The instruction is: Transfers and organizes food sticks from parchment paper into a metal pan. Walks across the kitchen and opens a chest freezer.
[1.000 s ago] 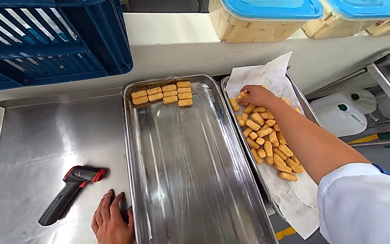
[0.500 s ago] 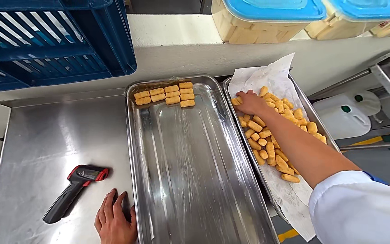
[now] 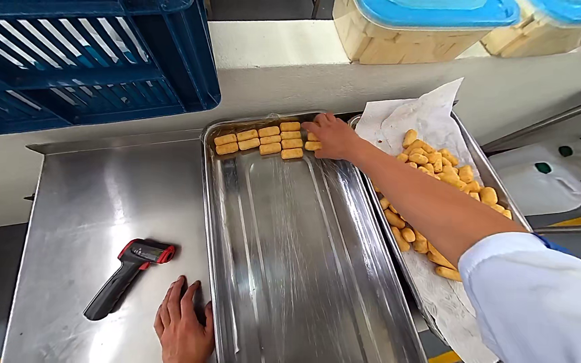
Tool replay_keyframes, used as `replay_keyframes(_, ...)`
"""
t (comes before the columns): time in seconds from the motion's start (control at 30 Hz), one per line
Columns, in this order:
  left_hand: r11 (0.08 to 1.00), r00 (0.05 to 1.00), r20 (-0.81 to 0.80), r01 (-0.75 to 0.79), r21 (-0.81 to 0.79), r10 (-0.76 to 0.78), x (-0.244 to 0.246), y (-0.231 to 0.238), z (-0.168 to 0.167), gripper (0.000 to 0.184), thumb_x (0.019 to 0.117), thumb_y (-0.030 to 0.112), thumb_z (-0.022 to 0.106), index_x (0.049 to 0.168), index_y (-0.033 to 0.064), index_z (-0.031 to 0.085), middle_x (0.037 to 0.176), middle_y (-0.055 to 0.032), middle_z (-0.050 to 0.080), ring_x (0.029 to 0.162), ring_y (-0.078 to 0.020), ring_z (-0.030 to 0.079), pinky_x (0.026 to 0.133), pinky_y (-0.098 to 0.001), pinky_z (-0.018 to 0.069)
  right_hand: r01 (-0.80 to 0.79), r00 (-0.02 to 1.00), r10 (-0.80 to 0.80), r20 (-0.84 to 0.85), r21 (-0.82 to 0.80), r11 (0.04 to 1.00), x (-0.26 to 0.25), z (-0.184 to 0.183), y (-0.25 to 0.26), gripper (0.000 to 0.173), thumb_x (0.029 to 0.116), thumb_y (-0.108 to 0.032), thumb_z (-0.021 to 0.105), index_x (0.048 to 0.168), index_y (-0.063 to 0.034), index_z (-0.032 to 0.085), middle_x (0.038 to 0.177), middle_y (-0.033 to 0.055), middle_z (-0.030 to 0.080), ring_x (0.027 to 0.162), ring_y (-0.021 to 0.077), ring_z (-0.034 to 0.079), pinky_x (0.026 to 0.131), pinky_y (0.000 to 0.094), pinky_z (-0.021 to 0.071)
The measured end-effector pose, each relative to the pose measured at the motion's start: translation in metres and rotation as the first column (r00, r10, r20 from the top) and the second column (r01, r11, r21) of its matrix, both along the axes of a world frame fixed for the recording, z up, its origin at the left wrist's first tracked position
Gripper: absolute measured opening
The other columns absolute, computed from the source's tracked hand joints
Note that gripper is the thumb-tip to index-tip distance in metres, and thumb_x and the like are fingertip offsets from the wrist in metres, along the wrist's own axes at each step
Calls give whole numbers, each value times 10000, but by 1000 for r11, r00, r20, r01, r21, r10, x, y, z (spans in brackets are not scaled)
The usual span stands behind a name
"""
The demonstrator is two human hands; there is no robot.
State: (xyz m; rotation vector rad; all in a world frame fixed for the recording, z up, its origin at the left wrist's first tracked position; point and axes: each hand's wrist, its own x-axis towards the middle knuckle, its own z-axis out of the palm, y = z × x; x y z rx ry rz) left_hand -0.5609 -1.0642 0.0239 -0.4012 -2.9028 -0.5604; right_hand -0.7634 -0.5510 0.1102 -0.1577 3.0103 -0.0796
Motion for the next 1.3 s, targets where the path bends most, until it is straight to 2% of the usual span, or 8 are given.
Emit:
replay_keyframes(0.13, 1000, 1000, 2, -1, -5, 1, 1, -1, -2, 600, 965, 497, 342, 1273, 93, 663, 1439, -235, 570, 1396, -405, 483, 1146, -570, 304, -46, 997, 38, -74, -111, 993, 4, -13, 2, 856, 817, -41, 796, 1569, -74, 389, 1552, 267, 420, 1462, 455, 384, 1159, 580, 391)
replay_keyframes(0.27, 1000, 1000, -2, 0, 2, 0, 0, -1, -1, 600, 964, 494, 340, 1274, 94, 661, 1444, -239, 564, 1398, -399, 482, 1144, -570, 305, 305, 945, -326, -27, -288, 908, 18, -16, -16, 883, 869, -41, 763, 1602, 2, 273, 1605, 276, 343, 1454, 456, 400, 1152, 590, 398)
replay_keyframes(0.37, 1000, 1000, -3, -1, -1, 1, 0, -1, -1, 604, 968, 499, 341, 1276, 93, 664, 1444, -245, 564, 1395, -406, 484, 1146, -574, 302, 425, 887, -462, 4, -398, 813, 13, -26, -28, 787, 882, -71, 756, 1560, 18, 365, 1574, 261, 399, 1406, 440, 464, 1125, 583, 429)
replay_keyframes(0.57, 1000, 1000, 4, 11, -9, -11, -1, -2, -1, 607, 972, 503, 337, 1281, 90, 657, 1449, -245, 558, 1403, -409, 473, 1155, -572, 293, 417, 867, -498, -14, -524, 742, 20, -33, -28, 794, 894, -44, 727, 1574, 46, 325, 1629, 245, 347, 1502, 342, 381, 1221, 470, 342)
replay_keyframes(0.77, 1000, 1000, 14, 14, -5, -14, 0, -1, -1, 601, 976, 492, 344, 1280, 75, 653, 1451, -254, 551, 1407, -408, 466, 1154, -573, 287, 440, 826, -563, -5, -618, 652, 21, -37, -31, 815, 896, 33, 658, 1610, 5, 267, 1601, 200, 419, 1446, 313, 468, 1196, 465, 381)
replay_keyframes(1.1, 1000, 1000, 22, 10, 2, -10, 2, -2, -1, 591, 972, 475, 372, 1281, 58, 656, 1442, -270, 553, 1397, -449, 466, 1144, -600, 297, 409, 874, -486, 9, -553, 726, 20, -43, -34, 703, 962, -22, 631, 1582, 47, 308, 1676, 231, 253, 1532, 334, 333, 1235, 461, 322)
replay_keyframes(1.17, 1000, 1000, 27, 11, -4, -10, 1, -2, -1, 588, 967, 470, 376, 1275, 57, 660, 1444, -275, 549, 1395, -450, 468, 1145, -599, 295, 390, 899, -437, 18, -486, 782, 25, -25, -24, 749, 949, -31, 655, 1593, 35, 280, 1653, 239, 301, 1511, 351, 366, 1223, 491, 344)
replay_keyframes(1.3, 1000, 1000, 26, 8, -8, -8, 1, -2, -1, 575, 970, 462, 376, 1279, 66, 657, 1450, -261, 548, 1402, -432, 465, 1151, -585, 292, 431, 893, -450, 15, -315, 845, 63, 43, 30, 464, 933, -65, 647, 1395, -57, 598, 1360, 222, 626, 1249, 436, 604, 1005, 680, 474)
